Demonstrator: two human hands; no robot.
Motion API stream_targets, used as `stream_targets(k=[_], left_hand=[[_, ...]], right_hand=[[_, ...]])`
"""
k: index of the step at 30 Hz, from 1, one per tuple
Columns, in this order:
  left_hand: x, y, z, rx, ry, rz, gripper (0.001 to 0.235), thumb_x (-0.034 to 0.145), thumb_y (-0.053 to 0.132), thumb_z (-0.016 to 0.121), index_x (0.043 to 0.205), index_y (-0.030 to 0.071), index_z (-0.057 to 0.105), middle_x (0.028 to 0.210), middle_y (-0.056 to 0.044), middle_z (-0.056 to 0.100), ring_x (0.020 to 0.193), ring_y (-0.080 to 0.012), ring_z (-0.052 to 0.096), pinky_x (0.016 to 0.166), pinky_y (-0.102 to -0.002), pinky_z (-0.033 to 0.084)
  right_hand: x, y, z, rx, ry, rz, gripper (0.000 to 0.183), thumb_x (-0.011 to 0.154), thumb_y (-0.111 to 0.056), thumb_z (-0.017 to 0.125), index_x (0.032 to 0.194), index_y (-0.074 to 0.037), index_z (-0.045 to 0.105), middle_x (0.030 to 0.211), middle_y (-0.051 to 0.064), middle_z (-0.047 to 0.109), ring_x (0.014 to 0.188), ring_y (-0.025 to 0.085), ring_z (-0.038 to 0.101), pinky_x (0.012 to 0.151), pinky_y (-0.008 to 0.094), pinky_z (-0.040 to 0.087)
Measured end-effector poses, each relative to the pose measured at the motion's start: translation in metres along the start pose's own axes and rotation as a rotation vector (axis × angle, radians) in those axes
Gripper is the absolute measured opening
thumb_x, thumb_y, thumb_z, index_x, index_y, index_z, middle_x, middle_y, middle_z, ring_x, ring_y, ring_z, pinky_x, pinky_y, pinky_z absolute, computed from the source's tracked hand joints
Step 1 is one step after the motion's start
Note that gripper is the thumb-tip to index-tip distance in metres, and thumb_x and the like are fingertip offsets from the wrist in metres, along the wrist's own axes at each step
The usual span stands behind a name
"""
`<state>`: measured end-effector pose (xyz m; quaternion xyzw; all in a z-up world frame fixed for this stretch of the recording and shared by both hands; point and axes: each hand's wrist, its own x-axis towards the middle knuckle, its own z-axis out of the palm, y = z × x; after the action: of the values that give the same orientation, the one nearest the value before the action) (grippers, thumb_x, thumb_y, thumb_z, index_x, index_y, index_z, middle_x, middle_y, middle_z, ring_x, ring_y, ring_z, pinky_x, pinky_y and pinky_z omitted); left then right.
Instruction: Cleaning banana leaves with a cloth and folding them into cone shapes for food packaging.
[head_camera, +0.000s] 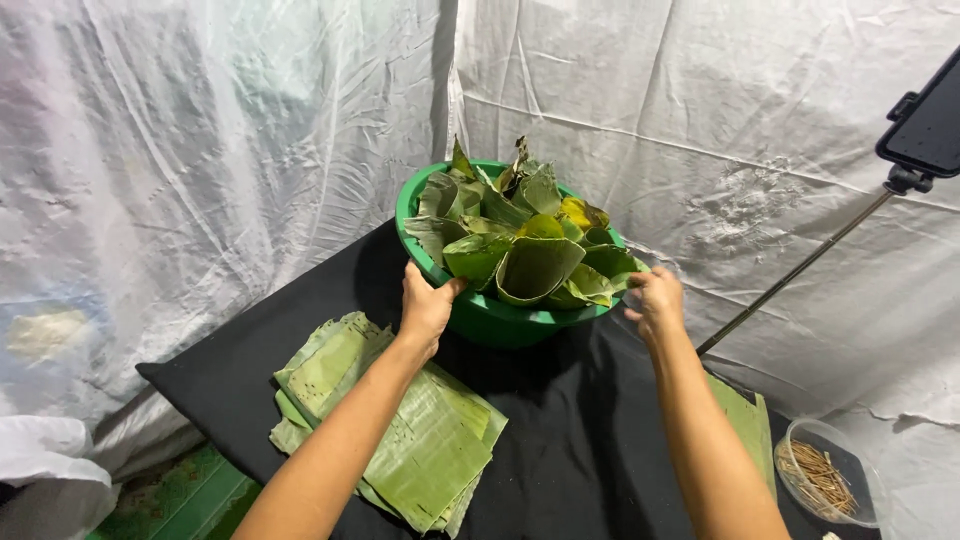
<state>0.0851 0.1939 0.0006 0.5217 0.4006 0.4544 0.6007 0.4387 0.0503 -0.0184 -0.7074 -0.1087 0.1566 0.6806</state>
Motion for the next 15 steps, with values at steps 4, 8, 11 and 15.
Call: stream_targets(k=[4,8,11,15], left_hand=[[0.020,-0.013,0.004,-0.049,0.044,-0.025,0.068,0.066,0.009,0.082,0.129,0.009,0.057,0.113,-0.010,0.067,0.106,-0.0259,0.065,0.089,-0.043,0.052],[0.082,-0.039,-0.018,-0.157,0.066,0.049,0.047,0.073,-0.003,0.072,0.117,0.009,0.063,0.100,-0.011,0.069,0.088,-0.0224,0.066,0.081,-0.038,0.054],[0.130,-0.049,-0.041,-0.257,-0.059,0.094,0.036,0.078,-0.003,0.069,0.111,0.010,0.065,0.093,-0.007,0.068,0.081,-0.0169,0.065,0.077,-0.032,0.053],[0.158,-0.018,-0.058,-0.256,-0.235,0.084,0.025,0.072,0.004,0.076,0.094,0.013,0.070,0.073,-0.005,0.068,0.062,-0.0142,0.063,0.056,-0.030,0.053]], right_hand=[[0.004,0.018,-0.002,0.211,-0.180,0.186,0.064,0.082,-0.013,0.071,0.142,-0.012,0.045,0.131,0.009,0.045,0.128,0.033,0.043,0.095,0.073,0.041],[-0.035,0.005,0.002,0.272,-0.233,0.215,0.053,0.077,0.005,0.069,0.124,-0.013,0.057,0.111,0.007,0.055,0.102,0.021,0.063,0.093,0.051,0.054],[-0.092,-0.012,0.002,0.394,-0.271,0.257,0.040,0.076,0.005,0.072,0.112,-0.009,0.060,0.098,0.006,0.057,0.089,0.020,0.066,0.083,0.045,0.060],[-0.138,-0.007,0.004,0.452,-0.382,0.241,0.024,0.077,0.003,0.072,0.097,-0.005,0.064,0.081,0.005,0.064,0.074,0.017,0.070,0.073,0.042,0.066]])
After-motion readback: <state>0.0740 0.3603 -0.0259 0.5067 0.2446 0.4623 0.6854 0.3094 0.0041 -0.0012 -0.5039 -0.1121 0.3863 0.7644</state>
